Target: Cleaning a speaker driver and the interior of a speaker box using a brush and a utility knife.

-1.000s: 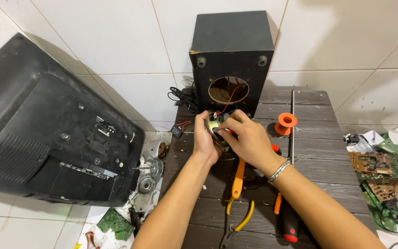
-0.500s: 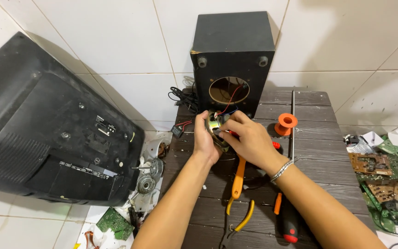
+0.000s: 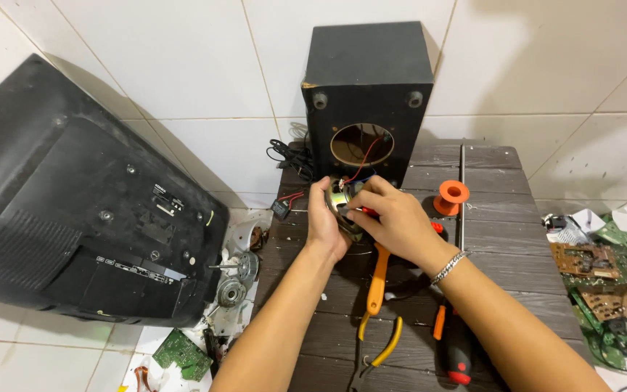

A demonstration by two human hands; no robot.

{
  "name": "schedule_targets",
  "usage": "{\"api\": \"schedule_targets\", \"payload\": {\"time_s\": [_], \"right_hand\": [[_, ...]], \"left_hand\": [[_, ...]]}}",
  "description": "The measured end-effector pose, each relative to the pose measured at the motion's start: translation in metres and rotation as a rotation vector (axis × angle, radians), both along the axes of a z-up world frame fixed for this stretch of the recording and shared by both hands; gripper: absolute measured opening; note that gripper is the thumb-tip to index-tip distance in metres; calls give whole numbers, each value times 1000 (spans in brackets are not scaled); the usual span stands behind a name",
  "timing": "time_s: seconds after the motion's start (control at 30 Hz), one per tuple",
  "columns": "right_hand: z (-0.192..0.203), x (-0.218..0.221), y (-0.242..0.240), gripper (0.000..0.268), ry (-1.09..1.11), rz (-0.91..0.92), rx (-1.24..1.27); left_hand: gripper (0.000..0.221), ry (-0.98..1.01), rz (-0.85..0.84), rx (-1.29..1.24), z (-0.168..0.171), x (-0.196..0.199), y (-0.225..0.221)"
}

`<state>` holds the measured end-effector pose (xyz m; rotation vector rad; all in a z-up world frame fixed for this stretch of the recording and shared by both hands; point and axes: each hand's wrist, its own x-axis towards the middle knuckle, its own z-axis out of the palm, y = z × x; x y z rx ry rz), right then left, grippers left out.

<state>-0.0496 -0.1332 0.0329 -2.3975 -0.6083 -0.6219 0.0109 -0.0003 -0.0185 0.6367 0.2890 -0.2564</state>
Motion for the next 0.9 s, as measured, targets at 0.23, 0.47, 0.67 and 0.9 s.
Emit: {"api": "schedule_targets", "payload": {"time_s": [0.23,0.47,0.67,0.9], "right_hand": [[38,-7,-28,8,-25,-15,286],[28,-7,-101,12,60,-302,1070],[-29,-17,-125,22,356,-635,981],[-20,-29,-89,55,505,-510,731]], "left_hand": [[41,-17,-28,0,-5,-3,-1],[36,-132,6,57,6,-10,-4],[41,-156,20,121,-6,-14,-7],[45,-198,-1,107,-28,3,-5]]}}
